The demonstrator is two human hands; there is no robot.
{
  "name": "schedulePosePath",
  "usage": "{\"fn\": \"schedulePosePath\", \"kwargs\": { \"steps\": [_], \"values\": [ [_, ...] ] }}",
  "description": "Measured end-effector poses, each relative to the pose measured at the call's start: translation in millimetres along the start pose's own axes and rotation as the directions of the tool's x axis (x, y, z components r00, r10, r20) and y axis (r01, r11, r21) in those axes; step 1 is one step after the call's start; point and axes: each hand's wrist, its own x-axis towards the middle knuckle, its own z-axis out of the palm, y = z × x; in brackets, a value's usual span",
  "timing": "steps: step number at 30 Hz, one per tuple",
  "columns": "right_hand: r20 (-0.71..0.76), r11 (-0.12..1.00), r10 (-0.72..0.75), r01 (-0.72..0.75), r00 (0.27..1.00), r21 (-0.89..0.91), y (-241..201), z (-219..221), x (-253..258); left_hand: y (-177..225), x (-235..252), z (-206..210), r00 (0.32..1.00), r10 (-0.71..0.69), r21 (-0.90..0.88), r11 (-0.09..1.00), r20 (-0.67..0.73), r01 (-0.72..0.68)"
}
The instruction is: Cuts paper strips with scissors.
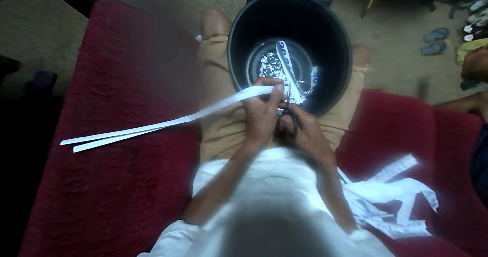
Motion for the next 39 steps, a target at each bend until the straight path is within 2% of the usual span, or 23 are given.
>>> {"fn": "schedulePosePath", "kwargs": {
  "steps": [14, 18, 28, 39],
  "values": [
    [-0.014, 0.998, 0.025, -0.024, 1.0, 0.066, 1.6, 1.0, -1.3, 2.3, 0.5, 0.8, 1.0, -0.016, 0.0, 1.0, -0.004, 0.016],
    [0.038, 0.994, 0.072, -0.075, 0.997, 0.075, -0.5, -0.3, -5.3, 2.5, 1.2, -0.1, 1.0, 0.001, 0.013, 1.0, -0.013, -0.001],
    [0.023, 1.0, 0.012, -0.012, 1.0, 0.001, -0.5, 0.5, 1.3, 1.4, 1.4, 2.0, 1.0, 0.0, 0.011, 1.0, -0.015, 0.001],
    [0.019, 0.999, 0.02, -0.021, 1.0, 0.038, 1.5, 1.4, 1.6, 2.0, 0.4, 2.6, 1.0, -0.013, 0.02, 1.0, -0.012, 0.013]
  ]
}}
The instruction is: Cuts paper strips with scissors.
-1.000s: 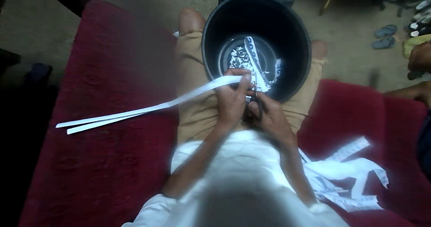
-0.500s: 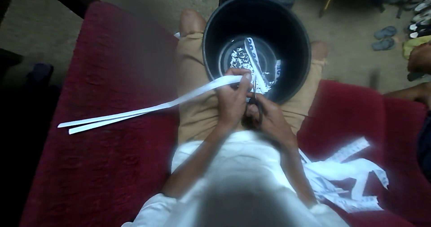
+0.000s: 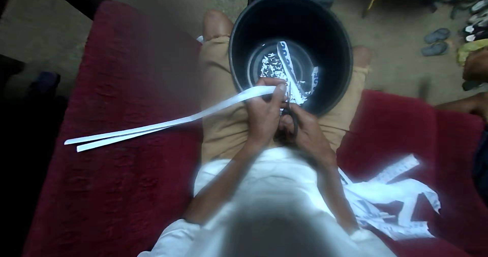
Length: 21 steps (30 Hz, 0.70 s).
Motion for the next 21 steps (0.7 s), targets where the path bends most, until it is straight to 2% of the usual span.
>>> {"fn": "schedulePosePath", "kwargs": {
  "steps": [8, 14, 21],
  "values": [
    [-0.009, 1.0, 0.0, 0.0, 1.0, -0.01, 0.5, -0.3, -2.0, -2.6, -0.4, -1.9, 1.0, 0.001, 0.006, 1.0, 0.013, -0.001],
    [-0.051, 0.996, 0.079, -0.081, 0.996, -0.041, -1.7, -9.2, -7.2, -3.9, 3.6, -11.9, 0.999, 0.001, 0.044, 0.999, 0.05, -0.004],
    [-0.069, 0.997, 0.041, -0.045, 0.997, -0.056, 0.5, -10.5, -6.4, -3.1, 4.5, -13.4, 1.0, 0.002, 0.023, 1.0, 0.023, -0.002]
  ]
}}
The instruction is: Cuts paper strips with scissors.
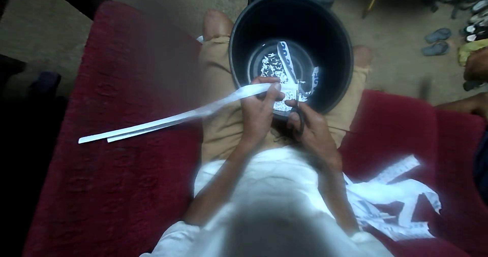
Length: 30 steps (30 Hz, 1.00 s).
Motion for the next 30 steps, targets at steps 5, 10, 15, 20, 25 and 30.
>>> {"fn": "schedulePosePath", "kwargs": {
  "steps": [5, 10, 15, 20, 25, 30],
  "values": [
    [0.0, 1.0, -0.002, 0.002, 1.0, -0.014, 0.5, 0.1, 0.8, -0.9, -0.1, 1.3, 1.0, 0.009, -0.005, 1.0, -0.023, -0.009],
    [0.001, 1.0, -0.009, 0.009, 1.0, 0.002, 1.6, 0.2, 0.1, -0.9, 0.1, 1.0, 1.0, 0.022, -0.012, 1.0, -0.02, -0.022],
    [0.005, 1.0, -0.006, 0.006, 1.0, 0.003, 1.5, 0.3, -0.4, -2.2, -0.1, 0.3, 0.999, 0.032, -0.004, 0.999, -0.011, -0.032],
    [0.002, 1.0, -0.004, 0.004, 1.0, 0.017, 0.7, 0.4, 0.1, -1.5, 0.0, 0.2, 1.0, 0.025, -0.004, 1.0, -0.011, -0.025],
    [-0.005, 1.0, -0.002, 0.002, 1.0, 0.028, 0.0, 1.7, 0.6, -0.3, 1.6, 1.4, 1.0, 0.024, -0.019, 1.0, -0.011, -0.025],
    [-0.004, 0.997, 0.032, -0.032, 0.999, 0.068, -1.3, 2.8, 0.9, 1.1, 1.9, 3.0, 1.0, 0.024, -0.041, 0.999, -0.016, -0.024]
  ]
}}
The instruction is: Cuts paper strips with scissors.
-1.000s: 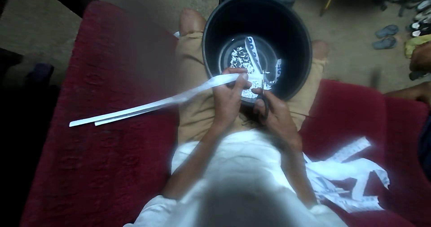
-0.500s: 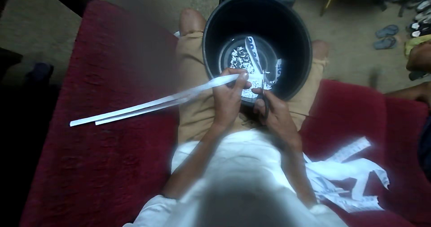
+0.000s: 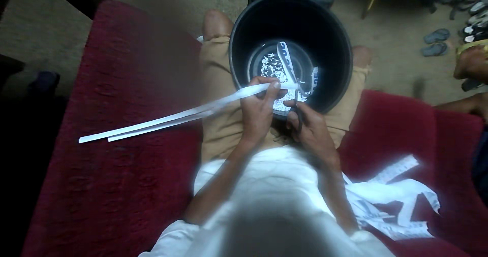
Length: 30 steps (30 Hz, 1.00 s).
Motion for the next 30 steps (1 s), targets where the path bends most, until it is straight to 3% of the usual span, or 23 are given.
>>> {"fn": "schedulePosePath", "kwargs": {
  "steps": [7, 10, 17, 22, 30],
  "values": [
    [0.064, 0.996, 0.057, -0.061, 0.996, 0.062, 0.2, -3.7, -3.5, -2.8, 5.0, 0.3, 0.999, 0.007, -0.041, 0.999, -0.031, -0.008],
    [0.096, 0.997, 0.034, -0.041, 0.995, 0.068, 2.5, -4.1, -4.0, -10.9, 14.4, 2.8, 0.997, 0.022, -0.138, 0.99, -0.078, -0.033],
    [0.095, 0.999, 0.008, -0.012, 0.995, 0.035, 2.4, -2.9, -2.2, -9.6, 13.9, 3.5, 0.996, -0.011, -0.168, 0.986, -0.086, -0.003],
    [0.081, 1.0, 0.016, -0.014, 0.997, -0.02, -0.7, -1.9, -1.2, -2.0, -0.1, 0.5, 1.0, -0.025, -0.07, 0.997, -0.01, 0.024],
    [0.042, 0.999, 0.002, 0.0, 0.999, -0.046, -1.2, -1.0, 0.1, -1.3, -1.4, 0.7, 1.0, -0.02, -0.039, 0.999, -0.009, 0.02]
  ]
}}
